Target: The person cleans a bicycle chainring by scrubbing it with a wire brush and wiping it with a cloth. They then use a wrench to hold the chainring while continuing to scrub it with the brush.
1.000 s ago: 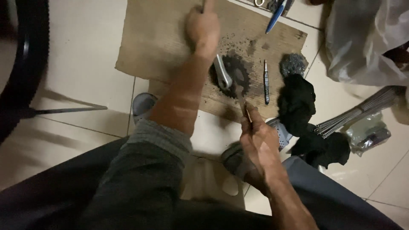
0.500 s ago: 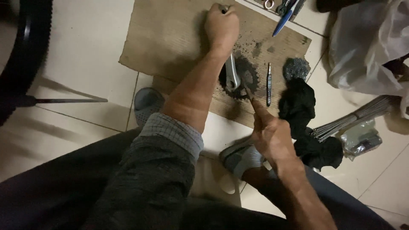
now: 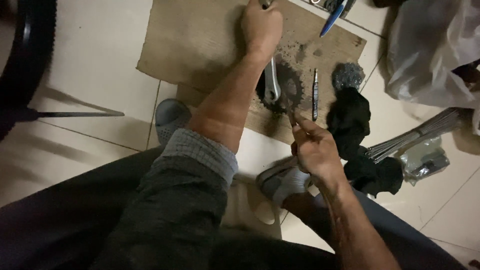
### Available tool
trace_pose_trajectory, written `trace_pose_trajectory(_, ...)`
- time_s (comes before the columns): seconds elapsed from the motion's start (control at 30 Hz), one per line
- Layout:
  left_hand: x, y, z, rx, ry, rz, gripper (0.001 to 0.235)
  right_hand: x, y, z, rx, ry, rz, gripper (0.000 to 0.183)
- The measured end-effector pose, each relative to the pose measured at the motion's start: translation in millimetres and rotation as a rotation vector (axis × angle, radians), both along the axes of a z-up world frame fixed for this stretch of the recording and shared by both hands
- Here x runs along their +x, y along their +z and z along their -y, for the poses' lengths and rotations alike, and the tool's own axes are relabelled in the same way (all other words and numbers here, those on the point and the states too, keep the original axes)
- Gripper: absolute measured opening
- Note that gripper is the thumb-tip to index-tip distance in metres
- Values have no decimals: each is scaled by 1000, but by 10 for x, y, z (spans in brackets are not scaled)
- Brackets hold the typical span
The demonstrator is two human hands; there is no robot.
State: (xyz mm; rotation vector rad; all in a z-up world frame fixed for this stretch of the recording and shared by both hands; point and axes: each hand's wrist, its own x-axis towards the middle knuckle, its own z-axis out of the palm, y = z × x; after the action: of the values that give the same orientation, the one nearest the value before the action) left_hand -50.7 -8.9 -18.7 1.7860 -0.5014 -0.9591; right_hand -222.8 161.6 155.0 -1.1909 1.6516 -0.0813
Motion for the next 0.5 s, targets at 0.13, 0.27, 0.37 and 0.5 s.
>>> trace_pose_trajectory(0.13,19,114,-20,-61,-36,73,24,86,96,21,-276,315,-238,43)
trace_pose_trajectory(0.27,7,11,-16,-73,-10,73,21,137,125,-15,-400,698,-608,62)
trace_pose_trajectory(0.37,55,151,-33,3,-19,39,19,174,180,72,-339,667,-627,51)
trace_pose_trajectory(0.5,60,225,-65,-16,-41,-60,23,20,-11,98,-448,347,-62,36)
